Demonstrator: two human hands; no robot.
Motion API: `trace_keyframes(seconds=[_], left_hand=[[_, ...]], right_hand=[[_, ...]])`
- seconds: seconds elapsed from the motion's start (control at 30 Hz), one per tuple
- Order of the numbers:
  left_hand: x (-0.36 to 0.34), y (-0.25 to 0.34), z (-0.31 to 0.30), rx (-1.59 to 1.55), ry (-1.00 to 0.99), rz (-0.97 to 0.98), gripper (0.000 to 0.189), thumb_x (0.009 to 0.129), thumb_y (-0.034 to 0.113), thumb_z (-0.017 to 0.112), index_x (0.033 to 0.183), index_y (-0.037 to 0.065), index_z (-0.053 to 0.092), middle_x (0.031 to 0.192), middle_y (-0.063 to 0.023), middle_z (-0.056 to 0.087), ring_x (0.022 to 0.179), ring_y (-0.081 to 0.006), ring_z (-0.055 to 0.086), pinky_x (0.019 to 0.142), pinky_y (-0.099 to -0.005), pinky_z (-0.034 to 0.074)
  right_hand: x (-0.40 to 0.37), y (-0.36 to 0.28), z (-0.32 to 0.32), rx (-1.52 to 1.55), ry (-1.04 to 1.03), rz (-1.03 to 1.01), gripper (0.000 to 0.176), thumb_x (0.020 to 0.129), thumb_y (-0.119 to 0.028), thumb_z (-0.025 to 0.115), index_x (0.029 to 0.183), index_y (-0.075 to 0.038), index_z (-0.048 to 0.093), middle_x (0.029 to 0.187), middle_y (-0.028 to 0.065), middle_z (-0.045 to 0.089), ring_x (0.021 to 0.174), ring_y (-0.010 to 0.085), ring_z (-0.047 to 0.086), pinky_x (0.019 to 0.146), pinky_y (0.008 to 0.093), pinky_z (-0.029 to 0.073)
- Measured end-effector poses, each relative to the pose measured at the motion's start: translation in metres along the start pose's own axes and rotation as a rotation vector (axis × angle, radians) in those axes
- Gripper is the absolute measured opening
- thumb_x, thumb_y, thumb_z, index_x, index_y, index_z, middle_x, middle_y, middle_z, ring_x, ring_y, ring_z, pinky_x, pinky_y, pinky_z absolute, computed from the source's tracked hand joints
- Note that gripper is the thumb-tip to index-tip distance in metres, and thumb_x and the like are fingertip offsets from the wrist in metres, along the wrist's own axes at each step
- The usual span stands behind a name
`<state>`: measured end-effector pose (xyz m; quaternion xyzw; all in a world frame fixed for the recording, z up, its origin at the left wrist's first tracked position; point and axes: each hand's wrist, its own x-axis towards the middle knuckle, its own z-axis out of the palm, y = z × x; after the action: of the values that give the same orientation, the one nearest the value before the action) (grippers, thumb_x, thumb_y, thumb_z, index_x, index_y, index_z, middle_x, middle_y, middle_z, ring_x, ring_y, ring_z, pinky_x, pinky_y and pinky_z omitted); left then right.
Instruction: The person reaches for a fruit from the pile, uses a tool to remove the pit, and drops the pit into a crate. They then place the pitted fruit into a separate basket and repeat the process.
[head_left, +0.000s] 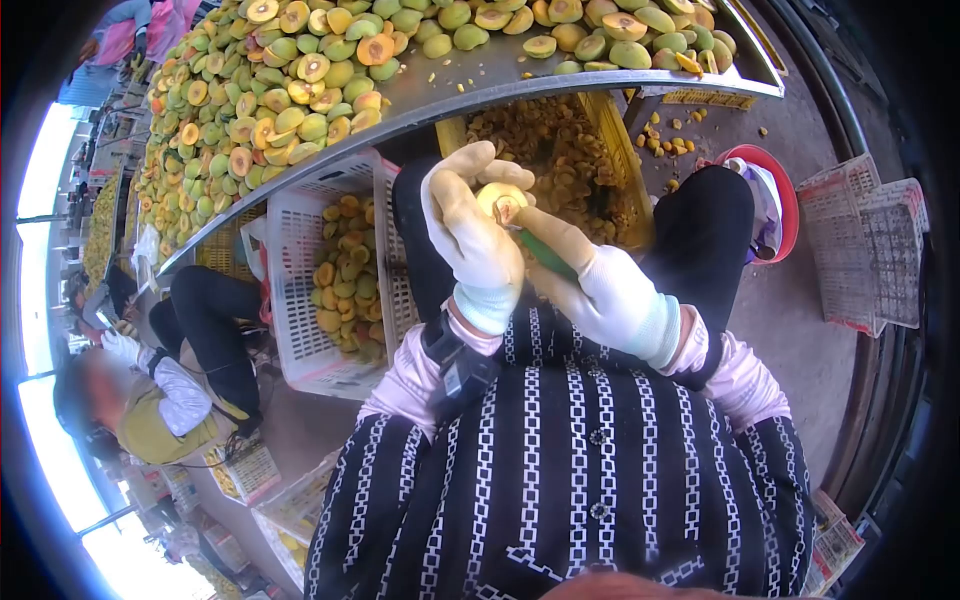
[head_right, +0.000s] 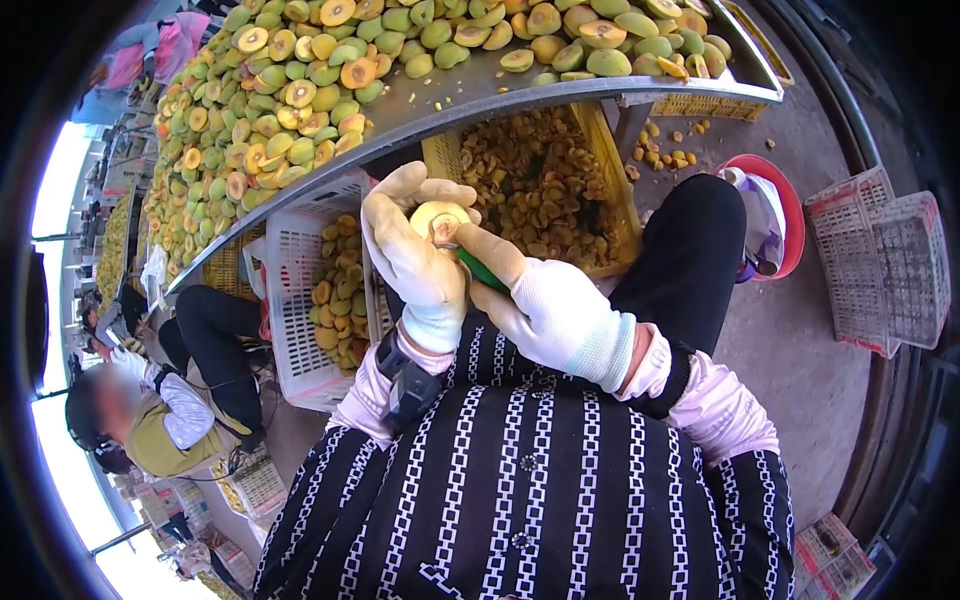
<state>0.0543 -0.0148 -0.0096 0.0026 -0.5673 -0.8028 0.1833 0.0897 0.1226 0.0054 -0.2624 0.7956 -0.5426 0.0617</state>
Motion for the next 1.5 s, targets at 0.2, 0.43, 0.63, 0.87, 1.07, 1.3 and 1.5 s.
trace_keyframes(seconds=[0.2, 0.43, 0.63, 0.87, 1.07, 1.3, 1.5], left_hand=[[0.006, -0.008, 0.001, -0.011, 0.031, 0.198, 0.041, 0.100, 0.037, 0.033, 0.107, 0.001, 0.051, 0.081, -0.0142, 0.060, 0.066, -0.0193, 0.059, 0.057, -0.0282, 0.050], [0.017, -0.001, -0.011, -0.219, -0.018, -0.351, 0.046, 0.099, 0.045, 0.037, 0.111, 0.003, 0.051, 0.079, -0.0123, 0.062, 0.063, -0.0234, 0.063, 0.056, -0.0316, 0.053], [0.017, -0.006, -0.019, -0.214, -0.062, -0.380, 0.039, 0.098, 0.036, 0.041, 0.103, -0.001, 0.054, 0.072, -0.0154, 0.063, 0.058, -0.0253, 0.063, 0.052, -0.0304, 0.052], [0.016, -0.011, -0.018, -0.222, -0.010, -0.244, 0.040, 0.100, 0.037, 0.039, 0.103, -0.001, 0.052, 0.067, -0.0184, 0.063, 0.053, -0.0240, 0.061, 0.051, -0.0289, 0.051], [0.016, -0.011, -0.027, -0.032, -0.116, -0.195, 0.040, 0.100, 0.039, 0.041, 0.104, 0.000, 0.052, 0.069, -0.0182, 0.063, 0.054, -0.0263, 0.063, 0.048, -0.0319, 0.051], [0.015, -0.043, -0.033, -0.398, 0.084, -0.573, 0.043, 0.098, 0.044, 0.042, 0.114, 0.006, 0.052, 0.086, -0.0105, 0.064, 0.070, -0.0280, 0.065, 0.059, -0.0373, 0.054], [0.020, -0.051, -0.016, -0.453, 0.279, -0.613, 0.038, 0.095, 0.044, 0.044, 0.111, 0.010, 0.050, 0.084, -0.0142, 0.063, 0.062, -0.0312, 0.063, 0.052, -0.0421, 0.052]], right_hand=[[0.008, -0.023, -0.005, 0.424, -0.071, 0.306, 0.049, 0.091, -0.010, 0.056, 0.137, -0.009, 0.040, 0.076, 0.0097, 0.063, 0.059, 0.0197, 0.061, 0.056, 0.0342, 0.050], [0.007, 0.005, 0.018, 0.153, 0.036, -0.014, 0.051, 0.089, -0.009, 0.056, 0.137, -0.010, 0.037, 0.068, 0.0135, 0.060, 0.056, 0.0257, 0.062, 0.055, 0.0359, 0.049], [0.011, -0.016, -0.004, 0.376, -0.115, 0.306, 0.051, 0.090, -0.014, 0.056, 0.138, -0.010, 0.037, 0.067, 0.0106, 0.058, 0.049, 0.0200, 0.059, 0.046, 0.0304, 0.047], [0.017, -0.016, -0.011, 0.830, -0.214, 0.646, 0.062, 0.089, -0.024, 0.057, 0.136, 0.005, 0.031, 0.065, 0.0056, 0.055, 0.038, 0.0109, 0.048, 0.035, 0.0214, 0.039], [0.014, 0.004, -0.007, 1.198, -0.225, 0.746, 0.059, 0.089, -0.022, 0.058, 0.135, 0.005, 0.032, 0.065, 0.0062, 0.054, 0.036, 0.0101, 0.043, 0.033, 0.0219, 0.034], [0.017, -0.007, 0.019, 0.616, -0.077, 0.659, 0.047, 0.094, -0.019, 0.052, 0.138, -0.010, 0.038, 0.067, 0.0041, 0.052, 0.042, 0.0082, 0.048, 0.038, 0.0205, 0.043], [0.014, 0.012, 0.017, 0.834, -0.032, 0.600, 0.054, 0.094, -0.023, 0.052, 0.141, -0.006, 0.033, 0.067, 0.0058, 0.052, 0.039, 0.0093, 0.044, 0.036, 0.0207, 0.038]])
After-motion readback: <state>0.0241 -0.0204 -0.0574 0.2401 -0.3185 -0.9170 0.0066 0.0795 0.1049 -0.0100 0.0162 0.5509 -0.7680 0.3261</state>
